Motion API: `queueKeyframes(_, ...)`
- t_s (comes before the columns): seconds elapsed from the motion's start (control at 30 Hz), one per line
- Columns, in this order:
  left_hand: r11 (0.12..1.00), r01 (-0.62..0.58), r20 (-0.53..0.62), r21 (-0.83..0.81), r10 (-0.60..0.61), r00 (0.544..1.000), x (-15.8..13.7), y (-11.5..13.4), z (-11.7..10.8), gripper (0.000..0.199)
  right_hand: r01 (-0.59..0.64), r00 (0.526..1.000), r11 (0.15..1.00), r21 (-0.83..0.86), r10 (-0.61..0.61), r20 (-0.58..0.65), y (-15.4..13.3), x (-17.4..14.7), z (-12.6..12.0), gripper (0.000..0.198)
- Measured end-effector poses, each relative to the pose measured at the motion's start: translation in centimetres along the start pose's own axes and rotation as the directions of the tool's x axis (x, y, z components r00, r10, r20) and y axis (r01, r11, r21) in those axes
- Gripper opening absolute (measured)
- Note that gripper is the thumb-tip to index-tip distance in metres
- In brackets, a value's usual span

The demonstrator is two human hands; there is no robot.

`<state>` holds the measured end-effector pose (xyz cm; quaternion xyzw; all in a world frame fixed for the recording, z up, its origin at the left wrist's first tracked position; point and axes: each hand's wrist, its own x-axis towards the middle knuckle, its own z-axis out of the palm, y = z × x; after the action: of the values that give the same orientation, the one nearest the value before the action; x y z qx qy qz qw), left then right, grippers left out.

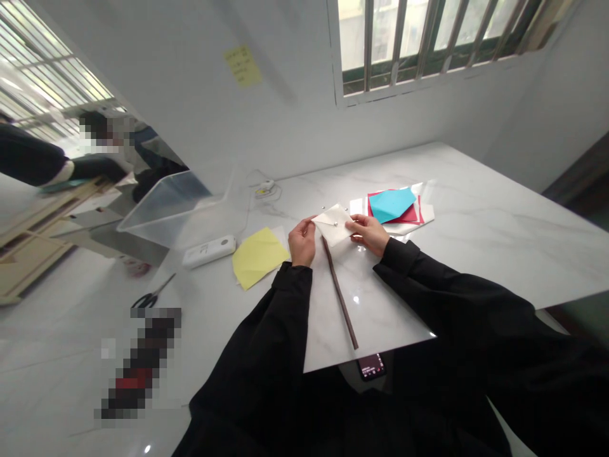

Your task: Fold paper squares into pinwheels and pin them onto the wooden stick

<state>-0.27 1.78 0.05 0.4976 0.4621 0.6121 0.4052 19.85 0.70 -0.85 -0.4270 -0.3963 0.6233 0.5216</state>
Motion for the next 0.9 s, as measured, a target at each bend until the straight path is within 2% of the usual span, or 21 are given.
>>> queueKeyframes(0.1, 0.971, 0.155, 0.030, -0.181, -0.152, 0.988, -0.4, 1.2, 0.1, 0.047, 0.071, 0.997, 0.994, -0.077, -0.072, -0.004, 0.5, 0.4, -0.3, 0.044)
queueKeyframes(0.17, 0.929, 0.288, 0.123, -0.232, -0.265, 0.956, -0.8, 1.8, 0.3, 0.056, 0.112, 0.994, 0.986, -0.122, -0.113, 0.003, 0.8, 0.6, -0.5, 0.047)
queueKeyframes(0.23, 0.904, 0.368, 0.235, -0.216, -0.318, 0.919, -1.2, 2.0, 0.4, 0.059, 0.150, 0.989, 0.978, -0.147, -0.149, 0.020, 0.9, 0.7, -0.6, 0.048)
queueKeyframes(0.3, 0.896, 0.402, 0.322, -0.189, -0.330, 0.887, -1.5, 2.0, 0.6, 0.058, 0.182, 0.983, 0.968, -0.171, -0.177, 0.044, 1.0, 0.7, -0.7, 0.048)
queueKeyframes(0.37, 0.894, 0.410, 0.363, -0.182, -0.326, 0.873, -1.7, 1.8, 0.8, 0.054, 0.208, 0.978, 0.957, -0.202, -0.199, 0.065, 0.9, 0.6, -0.6, 0.048)
queueKeyframes(0.57, 0.892, 0.412, 0.347, -0.186, -0.332, 0.877, -1.9, 1.4, 0.8, 0.049, 0.275, 0.962, 0.897, -0.346, -0.261, 0.086, 0.5, 0.2, -0.4, 0.048)
queueKeyframes(0.63, 0.892, 0.413, 0.325, -0.186, -0.341, 0.882, -1.9, 1.4, 0.8, 0.050, 0.356, 0.926, 0.819, -0.451, -0.373, 0.053, 0.3, -0.2, -0.4, 0.045)
queueKeyframes(0.67, 0.892, 0.413, 0.313, -0.183, -0.345, 0.885, -1.9, 1.4, 0.8, 0.051, 0.408, 0.890, 0.755, -0.514, -0.454, 0.041, 0.1, -0.4, -0.3, 0.043)
queueKeyframes(0.77, 0.895, 0.410, 0.290, -0.177, -0.351, 0.890, -2.0, 1.3, 0.8, 0.051, 0.552, 0.728, 0.493, -0.672, -0.678, 0.102, -0.7, -1.1, 0.0, 0.029)
queueKeyframes(0.83, 0.895, 0.409, 0.287, -0.176, -0.351, 0.891, -2.0, 1.2, 0.9, 0.051, 0.613, 0.648, 0.347, -0.710, -0.735, 0.200, -1.1, -1.5, 0.2, 0.017)
queueKeyframes(0.9, 0.897, 0.406, 0.282, -0.176, -0.350, 0.893, -2.0, 1.2, 0.9, 0.052, 0.634, 0.638, 0.291, -0.717, -0.720, 0.272, -1.2, -1.6, 0.4, 0.014)
